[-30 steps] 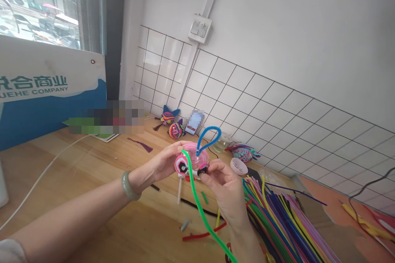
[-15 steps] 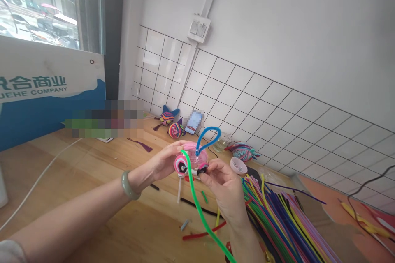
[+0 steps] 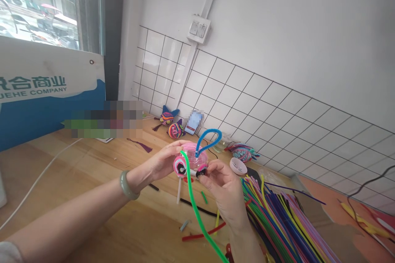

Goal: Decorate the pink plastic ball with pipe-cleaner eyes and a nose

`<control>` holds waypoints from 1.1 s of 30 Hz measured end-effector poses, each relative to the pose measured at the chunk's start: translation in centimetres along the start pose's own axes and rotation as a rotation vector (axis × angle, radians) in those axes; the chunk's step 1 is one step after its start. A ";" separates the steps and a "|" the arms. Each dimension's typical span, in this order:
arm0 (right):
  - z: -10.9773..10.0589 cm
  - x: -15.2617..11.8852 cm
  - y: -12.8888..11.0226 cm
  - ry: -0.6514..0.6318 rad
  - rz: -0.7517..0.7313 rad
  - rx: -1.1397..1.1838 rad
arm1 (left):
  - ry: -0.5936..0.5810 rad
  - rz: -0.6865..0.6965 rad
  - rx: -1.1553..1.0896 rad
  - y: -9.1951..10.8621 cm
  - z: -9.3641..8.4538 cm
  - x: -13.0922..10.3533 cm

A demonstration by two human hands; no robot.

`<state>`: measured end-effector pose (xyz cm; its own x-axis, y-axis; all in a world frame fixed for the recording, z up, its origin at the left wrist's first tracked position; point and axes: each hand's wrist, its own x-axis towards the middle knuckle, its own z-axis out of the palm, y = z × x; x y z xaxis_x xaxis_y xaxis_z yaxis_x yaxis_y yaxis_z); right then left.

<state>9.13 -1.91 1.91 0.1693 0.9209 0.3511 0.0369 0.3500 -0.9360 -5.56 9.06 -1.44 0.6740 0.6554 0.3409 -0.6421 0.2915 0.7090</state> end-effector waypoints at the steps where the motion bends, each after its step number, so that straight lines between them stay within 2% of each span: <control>1: 0.0 0.0 0.0 -0.005 0.002 0.002 | 0.000 -0.003 0.002 0.0 0.0 0.0; 8: -0.2 0.0 0.1 -0.011 -0.010 -0.014 | 0.050 -0.074 0.038 0.4 0.5 -0.1; 33: -0.1 -0.1 -0.1 -0.039 0.020 0.045 | 0.029 -0.030 0.006 -0.1 0.1 0.1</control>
<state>9.21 -2.07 2.00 0.1308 0.9336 0.3336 -0.0105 0.3377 -0.9412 -5.38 8.96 -1.42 0.6818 0.6664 0.3018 -0.6198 0.3070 0.7222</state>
